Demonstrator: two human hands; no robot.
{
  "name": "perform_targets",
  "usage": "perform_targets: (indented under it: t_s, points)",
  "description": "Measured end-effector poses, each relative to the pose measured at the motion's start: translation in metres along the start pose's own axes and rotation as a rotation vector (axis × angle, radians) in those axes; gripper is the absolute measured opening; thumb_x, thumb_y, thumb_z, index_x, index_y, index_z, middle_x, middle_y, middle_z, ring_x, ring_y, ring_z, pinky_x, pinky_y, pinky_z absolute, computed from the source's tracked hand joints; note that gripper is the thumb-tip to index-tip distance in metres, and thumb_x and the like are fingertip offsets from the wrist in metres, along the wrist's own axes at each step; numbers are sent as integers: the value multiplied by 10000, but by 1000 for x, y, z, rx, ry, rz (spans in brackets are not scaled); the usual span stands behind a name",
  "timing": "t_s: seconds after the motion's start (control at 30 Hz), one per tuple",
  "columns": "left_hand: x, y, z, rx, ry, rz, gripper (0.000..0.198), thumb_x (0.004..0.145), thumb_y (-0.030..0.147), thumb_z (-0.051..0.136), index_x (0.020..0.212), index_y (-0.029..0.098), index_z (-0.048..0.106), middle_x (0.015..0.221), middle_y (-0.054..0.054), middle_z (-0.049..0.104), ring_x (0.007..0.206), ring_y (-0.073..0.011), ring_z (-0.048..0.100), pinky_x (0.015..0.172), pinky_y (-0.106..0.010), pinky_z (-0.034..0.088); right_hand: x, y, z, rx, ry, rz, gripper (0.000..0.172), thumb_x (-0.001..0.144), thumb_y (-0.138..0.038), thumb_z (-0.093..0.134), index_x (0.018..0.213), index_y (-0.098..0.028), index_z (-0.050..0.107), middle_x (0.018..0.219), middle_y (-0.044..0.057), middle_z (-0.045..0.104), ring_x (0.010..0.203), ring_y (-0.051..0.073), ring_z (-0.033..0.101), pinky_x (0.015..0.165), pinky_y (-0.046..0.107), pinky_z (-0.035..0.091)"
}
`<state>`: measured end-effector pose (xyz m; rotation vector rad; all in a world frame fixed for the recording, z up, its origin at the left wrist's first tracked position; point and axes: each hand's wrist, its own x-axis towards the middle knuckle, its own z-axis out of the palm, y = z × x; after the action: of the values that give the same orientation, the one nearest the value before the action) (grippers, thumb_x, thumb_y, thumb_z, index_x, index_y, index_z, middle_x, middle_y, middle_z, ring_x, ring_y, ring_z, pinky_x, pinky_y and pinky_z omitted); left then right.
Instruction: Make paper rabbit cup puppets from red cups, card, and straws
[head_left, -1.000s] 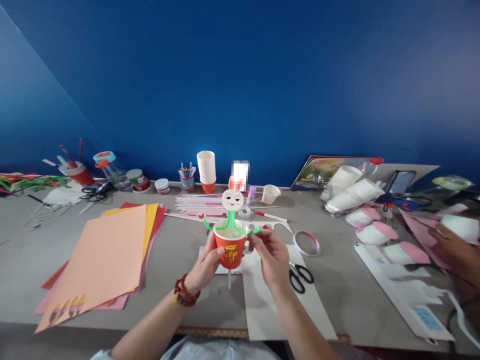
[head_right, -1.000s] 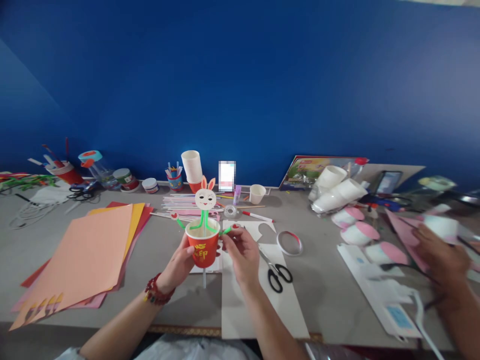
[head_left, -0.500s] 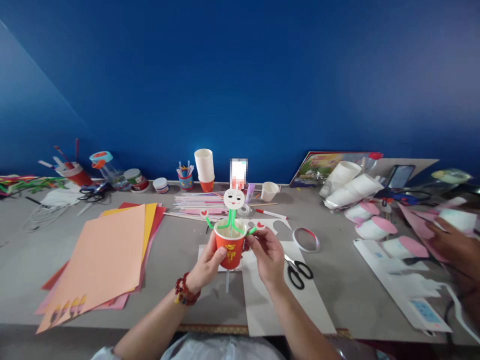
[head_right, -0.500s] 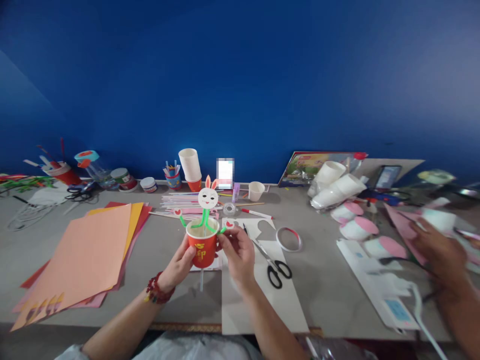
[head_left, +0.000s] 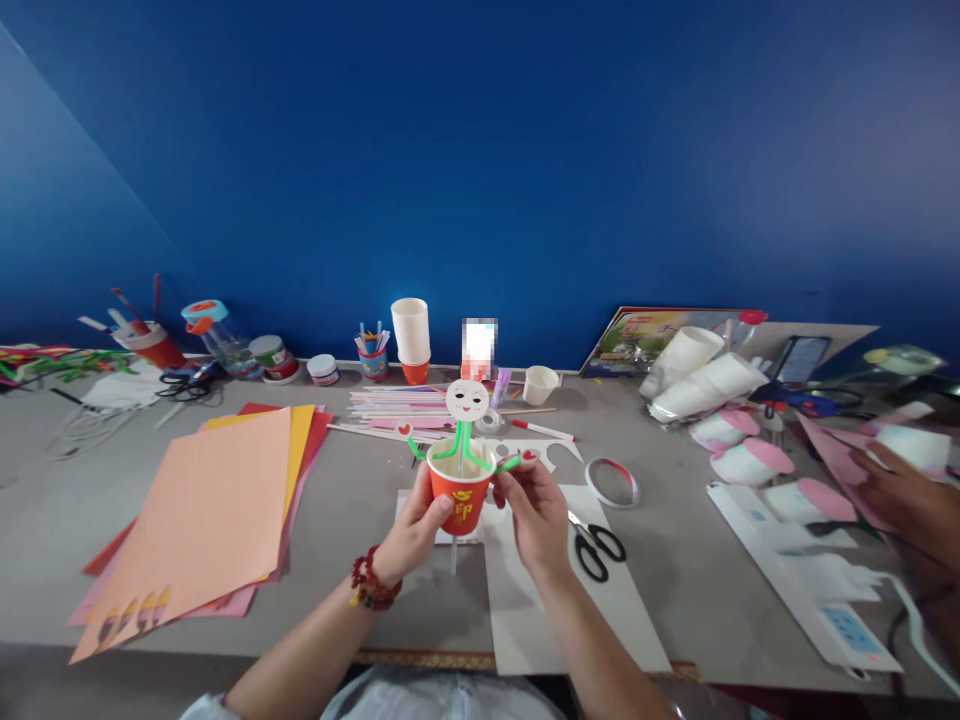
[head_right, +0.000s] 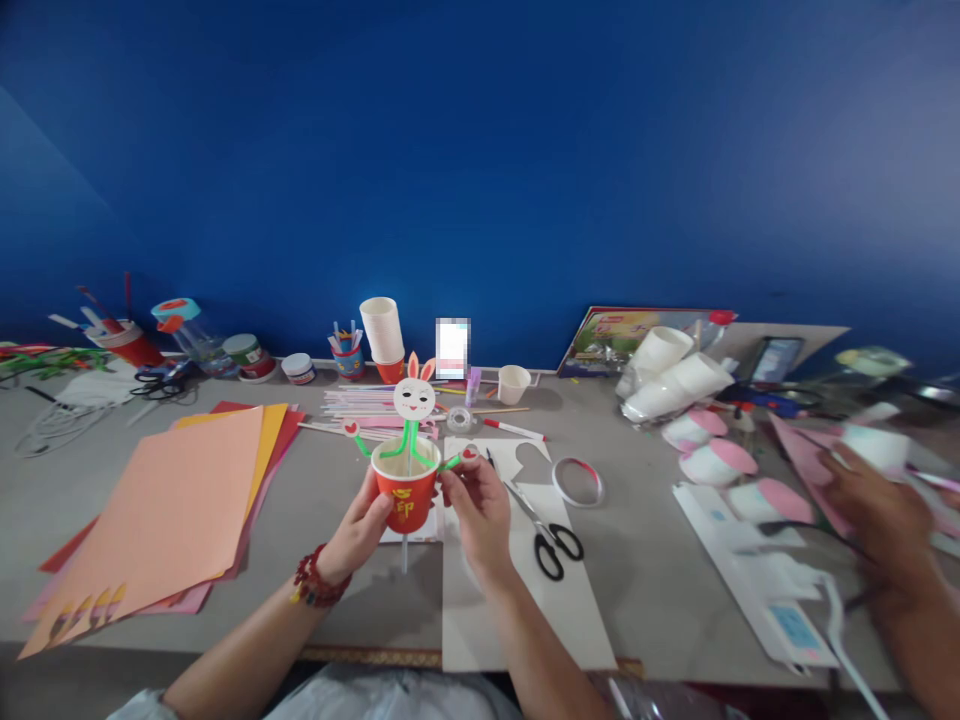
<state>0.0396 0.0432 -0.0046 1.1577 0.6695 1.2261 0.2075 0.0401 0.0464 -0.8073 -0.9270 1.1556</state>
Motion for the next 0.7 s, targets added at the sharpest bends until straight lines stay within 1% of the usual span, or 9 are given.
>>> perform_targets:
  t_s: [0.1,0.3,0.47,0.63,0.7]
  points:
    - [1,2,2,2,-1,5,555,931,472,563,1423,258,422,1311,-102,593,1200,-288,560,1087,-479,416,1,1,0,-2,1,-4,177,834,-357,746,843,-215,641,743,-26,606,593,82,514,551,210,435]
    - [5,10,9,10,31,35,531,907,443,611,1382,246,481,1326,-91,583,1211,-268,537,1063,-398,432,2,3,1,1,11,-9,151,860,-332,718,860,-218,619,770,-26,578,602,88,509,550,221,438]
    - [6,16,14,19,51,31,551,889,449,632,1374,231,489,1278,-95,614,1171,-264,557,1039,-391,450,1,3,2,18,14,-6,132,875,-324,700,866,-221,618,770,-30,566,597,81,503,545,216,434]
    - [5,8,9,11,49,24,513,909,421,611,1372,248,472,1329,-88,579,1213,-263,540,1061,-402,437,2,-1,4,-20,2,-7,132,868,-333,700,870,-224,624,767,-24,574,605,91,504,544,222,432]
    - [5,3,6,20,66,17,515,913,429,601,1376,250,463,1349,-88,568,1230,-268,535,1074,-418,428,2,-3,5,-51,-11,0,132,874,-340,691,873,-221,634,768,-17,580,611,94,505,548,223,433]
